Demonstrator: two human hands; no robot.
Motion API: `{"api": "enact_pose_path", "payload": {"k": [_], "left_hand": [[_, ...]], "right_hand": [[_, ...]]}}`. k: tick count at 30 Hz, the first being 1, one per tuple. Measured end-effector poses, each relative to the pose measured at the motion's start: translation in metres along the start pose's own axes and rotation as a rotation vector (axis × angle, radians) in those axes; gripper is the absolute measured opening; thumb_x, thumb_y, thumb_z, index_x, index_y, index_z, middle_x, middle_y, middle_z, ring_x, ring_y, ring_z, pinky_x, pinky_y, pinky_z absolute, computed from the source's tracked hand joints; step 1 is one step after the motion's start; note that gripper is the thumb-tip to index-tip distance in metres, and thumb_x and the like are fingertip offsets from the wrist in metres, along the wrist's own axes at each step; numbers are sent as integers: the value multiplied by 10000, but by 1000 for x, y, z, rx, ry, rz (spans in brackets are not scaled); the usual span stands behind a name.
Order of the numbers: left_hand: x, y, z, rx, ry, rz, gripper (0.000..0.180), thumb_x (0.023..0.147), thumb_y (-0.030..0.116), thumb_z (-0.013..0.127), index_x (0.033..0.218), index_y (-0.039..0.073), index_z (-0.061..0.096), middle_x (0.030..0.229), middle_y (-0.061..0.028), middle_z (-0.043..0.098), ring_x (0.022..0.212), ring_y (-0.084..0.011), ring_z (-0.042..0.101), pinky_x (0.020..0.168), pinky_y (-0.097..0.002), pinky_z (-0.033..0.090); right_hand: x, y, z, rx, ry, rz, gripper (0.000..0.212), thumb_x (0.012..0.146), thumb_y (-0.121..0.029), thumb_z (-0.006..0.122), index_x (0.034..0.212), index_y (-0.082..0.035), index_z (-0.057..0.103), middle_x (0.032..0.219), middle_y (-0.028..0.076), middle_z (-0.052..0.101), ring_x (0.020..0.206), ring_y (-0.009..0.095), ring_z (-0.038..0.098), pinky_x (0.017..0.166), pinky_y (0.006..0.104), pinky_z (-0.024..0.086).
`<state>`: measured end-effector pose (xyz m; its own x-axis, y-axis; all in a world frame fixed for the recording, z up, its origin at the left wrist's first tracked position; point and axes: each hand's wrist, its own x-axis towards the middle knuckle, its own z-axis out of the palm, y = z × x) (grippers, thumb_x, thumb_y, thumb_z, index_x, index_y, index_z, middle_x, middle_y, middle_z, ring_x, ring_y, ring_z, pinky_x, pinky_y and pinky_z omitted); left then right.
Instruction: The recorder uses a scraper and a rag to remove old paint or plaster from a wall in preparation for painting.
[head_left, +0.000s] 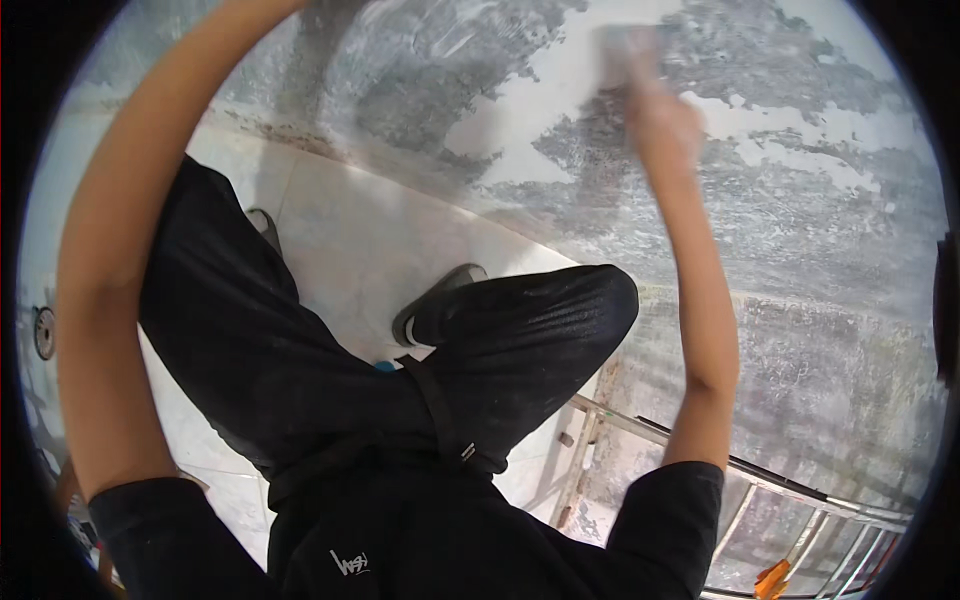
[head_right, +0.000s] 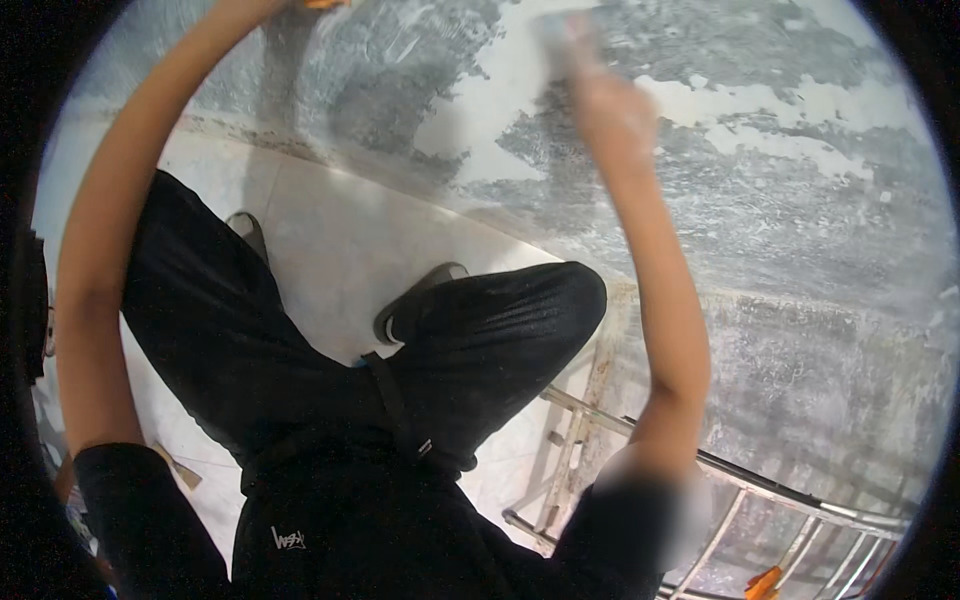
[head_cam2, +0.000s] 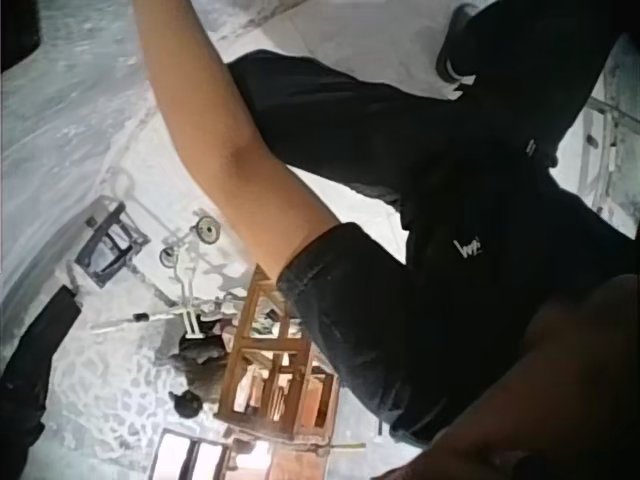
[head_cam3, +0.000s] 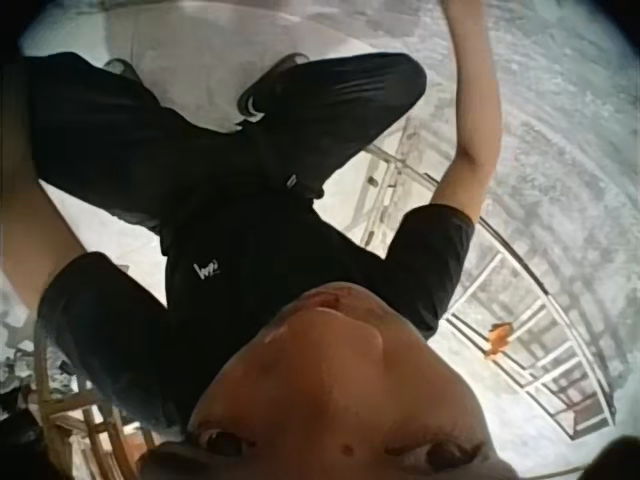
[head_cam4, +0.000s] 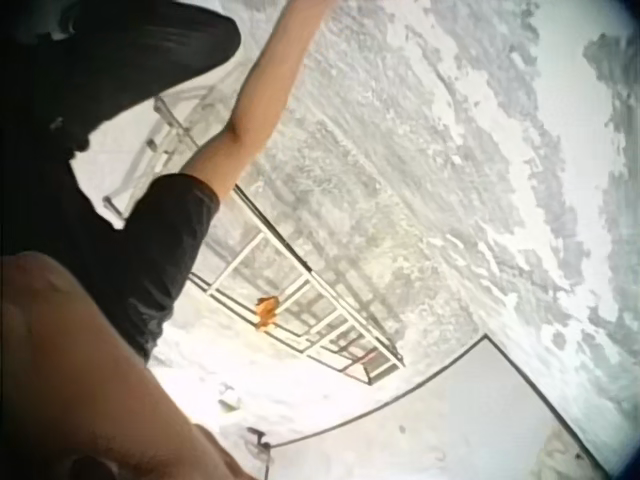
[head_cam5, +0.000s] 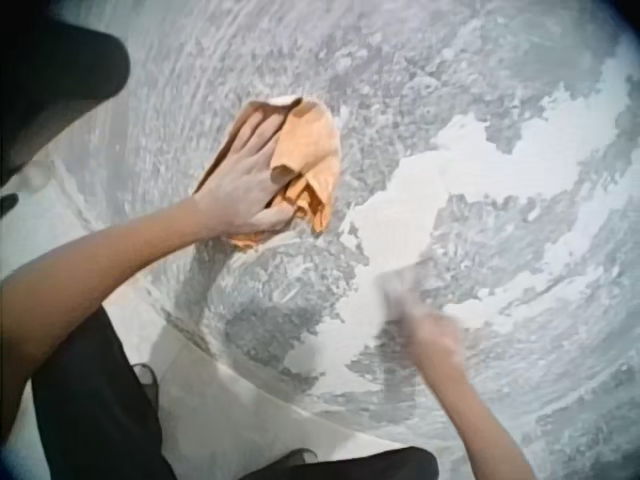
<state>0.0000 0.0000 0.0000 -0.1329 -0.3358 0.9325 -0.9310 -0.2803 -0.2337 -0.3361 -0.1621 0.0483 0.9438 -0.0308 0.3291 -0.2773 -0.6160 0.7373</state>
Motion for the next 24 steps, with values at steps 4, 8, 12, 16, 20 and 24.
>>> {"api": "enact_pose_path", "payload": {"k": [4, 8, 12, 16, 20, 24], "left_hand": [[-18, 5, -4, -23, -120, -89, 810, 847, 507, 582, 1505, 50, 462, 1571, -345, 303, 1500, -538, 176, 1243, -647, 76], [1, 5, -4, -34, -126, -83, 829, 847, 525, 605, 1495, 27, 466, 1565, -351, 309, 1501, -544, 170, 1241, -654, 80], [-8, 6, -4, -18, -174, -106, 806, 858, 526, 610, 1498, 54, 475, 1571, -344, 309, 1505, -539, 173, 1242, -651, 82], [-8, 2, -1, -30, -119, -75, 836, 845, 549, 613, 1502, 54, 466, 1575, -351, 296, 1506, -542, 161, 1242, -648, 81], [-7, 6, 0, 10, -174, -83, 872, 845, 573, 600, 1533, 66, 430, 1589, -342, 281, 1515, -543, 139, 1246, -636, 75], [-4, 1, -6, 26, -168, -85, 901, 857, 567, 593, 1564, 55, 371, 1609, -359, 236, 1517, -553, 121, 1245, -636, 65]], "right_hand": [[-1, -8, 7, 83, -64, -32, 692, 935, -112, 653, 1544, -380, 463, 660, 51, 671, 487, 234, 630, 431, 378, 498], [-4, -10, 9, 113, 21, 12, 756, 896, -98, 669, 1564, -364, 433, 706, 62, 685, 549, 238, 672, 469, 366, 530], [8, 0, -2, 75, -17, -56, 818, 860, -94, 688, 1596, -299, 396, 683, 60, 663, 559, 199, 667, 449, 337, 510], [6, -23, 15, -24, -33, -144, 726, 930, -150, 666, 1594, -267, 396, 584, -4, 628, 428, 161, 589, 365, 341, 446], [12, 0, -10, 84, 3, 183, 700, 958, -173, 641, 1603, -217, 373, 537, 16, 612, 401, 168, 571, 363, 347, 458], [3, -45, 24, 125, -42, -75, 723, 939, -113, 610, 1599, -288, 370, 596, 51, 643, 493, 202, 641, 401, 358, 491]]}}
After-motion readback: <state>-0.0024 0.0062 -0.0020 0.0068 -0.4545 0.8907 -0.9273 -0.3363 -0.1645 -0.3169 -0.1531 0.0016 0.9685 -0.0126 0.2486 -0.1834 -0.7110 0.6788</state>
